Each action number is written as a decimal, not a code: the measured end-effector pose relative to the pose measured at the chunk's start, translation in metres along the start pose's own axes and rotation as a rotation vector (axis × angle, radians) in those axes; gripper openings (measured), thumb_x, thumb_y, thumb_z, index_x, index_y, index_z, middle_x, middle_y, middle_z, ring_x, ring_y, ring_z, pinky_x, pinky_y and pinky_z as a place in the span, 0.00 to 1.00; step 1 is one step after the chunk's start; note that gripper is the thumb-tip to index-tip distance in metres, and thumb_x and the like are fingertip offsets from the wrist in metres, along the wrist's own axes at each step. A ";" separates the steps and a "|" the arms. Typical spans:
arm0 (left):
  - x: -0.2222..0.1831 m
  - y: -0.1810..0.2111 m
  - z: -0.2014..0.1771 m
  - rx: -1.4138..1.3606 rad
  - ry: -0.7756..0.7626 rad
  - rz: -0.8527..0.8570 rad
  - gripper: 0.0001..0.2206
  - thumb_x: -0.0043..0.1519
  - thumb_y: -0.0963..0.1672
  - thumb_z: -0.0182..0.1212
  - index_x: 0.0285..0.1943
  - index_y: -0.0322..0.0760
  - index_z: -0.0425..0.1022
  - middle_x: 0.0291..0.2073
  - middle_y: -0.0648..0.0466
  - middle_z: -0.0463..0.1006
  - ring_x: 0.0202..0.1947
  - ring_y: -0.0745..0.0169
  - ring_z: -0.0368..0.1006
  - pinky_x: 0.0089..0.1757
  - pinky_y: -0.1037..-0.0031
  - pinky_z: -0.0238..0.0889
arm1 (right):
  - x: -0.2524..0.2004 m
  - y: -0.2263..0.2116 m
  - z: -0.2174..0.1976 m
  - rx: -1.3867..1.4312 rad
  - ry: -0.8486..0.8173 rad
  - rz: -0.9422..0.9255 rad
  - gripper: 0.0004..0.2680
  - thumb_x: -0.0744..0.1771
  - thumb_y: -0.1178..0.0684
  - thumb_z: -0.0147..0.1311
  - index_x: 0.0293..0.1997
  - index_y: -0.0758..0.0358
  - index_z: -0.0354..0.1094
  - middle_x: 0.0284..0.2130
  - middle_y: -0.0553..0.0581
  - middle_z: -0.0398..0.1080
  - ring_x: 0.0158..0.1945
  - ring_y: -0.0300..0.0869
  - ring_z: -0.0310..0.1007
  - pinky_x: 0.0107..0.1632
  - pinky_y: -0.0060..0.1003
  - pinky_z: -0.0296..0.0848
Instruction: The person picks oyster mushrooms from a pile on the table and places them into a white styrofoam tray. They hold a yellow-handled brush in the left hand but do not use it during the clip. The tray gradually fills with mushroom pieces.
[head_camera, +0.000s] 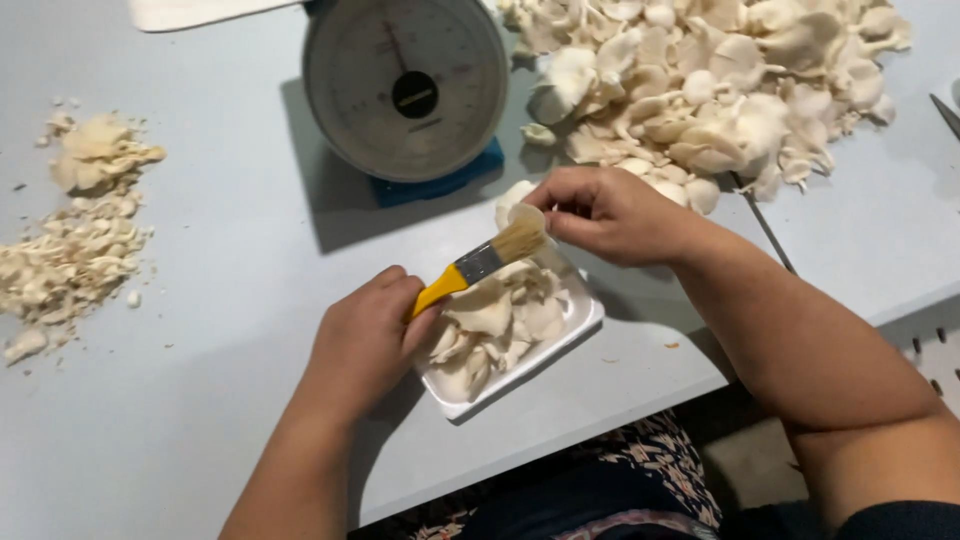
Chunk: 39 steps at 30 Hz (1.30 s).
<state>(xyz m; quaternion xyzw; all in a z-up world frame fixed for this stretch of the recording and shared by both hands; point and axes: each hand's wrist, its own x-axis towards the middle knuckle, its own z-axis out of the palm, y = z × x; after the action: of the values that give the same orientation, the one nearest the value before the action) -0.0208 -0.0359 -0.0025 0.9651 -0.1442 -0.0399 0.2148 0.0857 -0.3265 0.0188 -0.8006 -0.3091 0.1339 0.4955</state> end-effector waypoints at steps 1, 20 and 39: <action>0.001 0.002 -0.002 0.014 -0.043 -0.073 0.11 0.65 0.52 0.56 0.38 0.45 0.73 0.30 0.54 0.73 0.36 0.45 0.77 0.38 0.59 0.71 | 0.000 -0.001 0.001 -0.030 -0.007 -0.004 0.06 0.67 0.58 0.56 0.46 0.61 0.77 0.25 0.55 0.72 0.27 0.38 0.70 0.31 0.33 0.71; 0.007 -0.009 -0.021 0.142 -0.043 -0.389 0.11 0.69 0.48 0.58 0.42 0.39 0.80 0.27 0.53 0.75 0.27 0.56 0.76 0.34 0.69 0.71 | -0.021 -0.030 0.000 -0.488 -0.539 0.156 0.04 0.65 0.49 0.59 0.38 0.53 0.75 0.30 0.50 0.80 0.37 0.45 0.83 0.43 0.42 0.78; 0.006 -0.023 -0.005 0.191 -0.157 -0.407 0.23 0.71 0.56 0.48 0.30 0.39 0.68 0.31 0.55 0.70 0.31 0.51 0.69 0.30 0.59 0.59 | -0.067 0.023 -0.129 -0.674 0.428 0.250 0.02 0.77 0.64 0.55 0.50 0.66 0.74 0.31 0.55 0.68 0.32 0.39 0.63 0.36 0.36 0.62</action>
<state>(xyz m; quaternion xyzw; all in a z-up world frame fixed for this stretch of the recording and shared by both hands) -0.0083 -0.0160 -0.0074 0.9842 0.0341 -0.1436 0.0979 0.1088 -0.4676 0.0536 -0.9591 -0.1260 -0.0848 0.2388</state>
